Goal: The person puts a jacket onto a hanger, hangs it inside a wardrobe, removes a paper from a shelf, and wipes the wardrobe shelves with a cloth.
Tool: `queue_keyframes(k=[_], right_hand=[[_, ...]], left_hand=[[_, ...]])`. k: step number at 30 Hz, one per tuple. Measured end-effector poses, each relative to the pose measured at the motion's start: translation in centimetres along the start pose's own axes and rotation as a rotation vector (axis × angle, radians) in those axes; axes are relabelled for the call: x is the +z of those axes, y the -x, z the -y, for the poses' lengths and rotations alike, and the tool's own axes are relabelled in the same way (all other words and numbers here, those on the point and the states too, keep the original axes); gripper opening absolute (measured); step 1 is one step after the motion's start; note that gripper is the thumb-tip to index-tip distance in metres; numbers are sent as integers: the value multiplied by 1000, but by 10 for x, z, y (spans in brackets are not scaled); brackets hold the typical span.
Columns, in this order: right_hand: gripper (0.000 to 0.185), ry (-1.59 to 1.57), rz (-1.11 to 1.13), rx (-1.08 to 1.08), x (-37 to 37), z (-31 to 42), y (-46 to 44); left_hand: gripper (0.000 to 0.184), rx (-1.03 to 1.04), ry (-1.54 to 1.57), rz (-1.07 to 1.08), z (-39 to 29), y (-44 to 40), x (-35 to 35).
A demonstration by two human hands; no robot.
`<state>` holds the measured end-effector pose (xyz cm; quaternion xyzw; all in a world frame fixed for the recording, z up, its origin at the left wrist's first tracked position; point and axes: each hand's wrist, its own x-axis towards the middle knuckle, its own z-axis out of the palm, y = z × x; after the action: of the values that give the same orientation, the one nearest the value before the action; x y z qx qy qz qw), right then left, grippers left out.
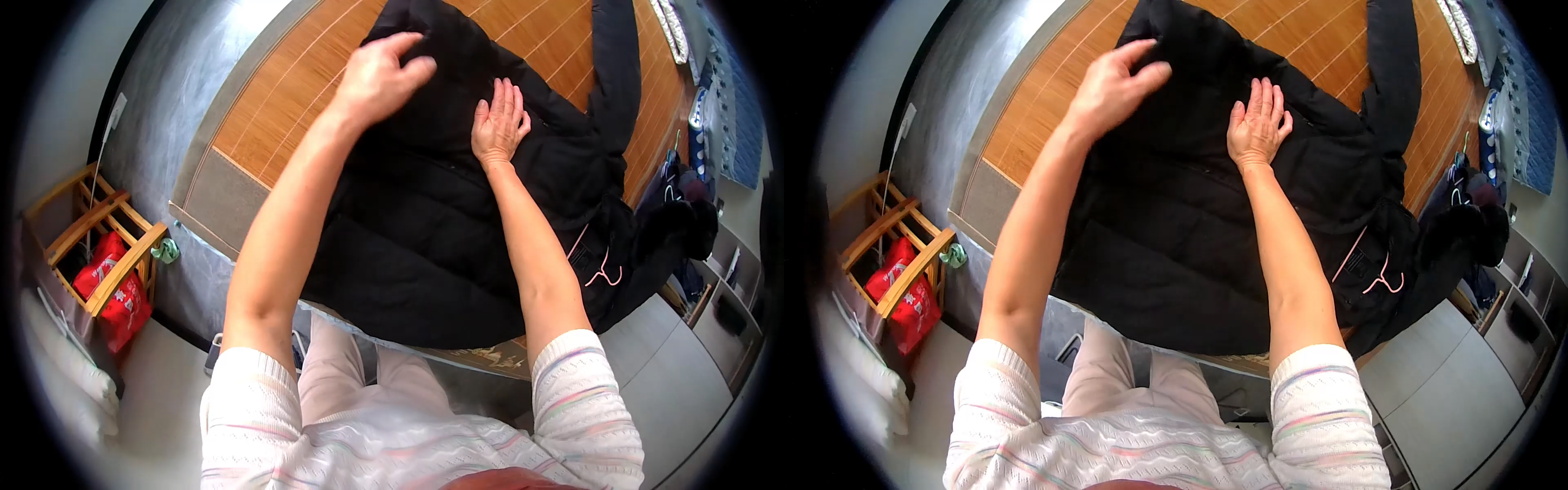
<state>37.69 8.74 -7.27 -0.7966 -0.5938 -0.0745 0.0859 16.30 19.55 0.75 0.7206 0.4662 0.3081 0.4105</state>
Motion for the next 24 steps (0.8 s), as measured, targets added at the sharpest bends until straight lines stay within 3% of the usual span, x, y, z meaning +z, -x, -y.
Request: queue_keyframes(k=[2,4,6,9,12,16,18,20,22,24], right_hand=[[47,9,-2,-3,1,-1,0],[48,14,-1,-7,0,0,-1],[48,22,-15,-15,2,0,-1],[48,38,-24,-23,4,-1,0],[48,45,-1,-12,3,0,-1],[49,42,24,-17,4,-4,0],[53,880,40,-193,24,-22,1],[55,147,25,-134,24,-29,7],[59,148,33,-117,20,-21,4],[60,-57,25,-79,-7,-2,-1]], left_hand=[[49,-45,-61,106,-23,25,-14],[38,-75,-82,179,-22,48,-22],[32,-21,-242,156,-12,68,-27],[29,-27,-219,40,-19,90,-29],[38,38,-188,48,-50,108,-27],[47,50,-245,271,-88,132,-15],[44,90,-327,291,-95,139,-4],[40,195,-399,303,-99,142,1],[41,187,-407,348,-105,142,3],[41,183,-396,345,-107,143,7]])
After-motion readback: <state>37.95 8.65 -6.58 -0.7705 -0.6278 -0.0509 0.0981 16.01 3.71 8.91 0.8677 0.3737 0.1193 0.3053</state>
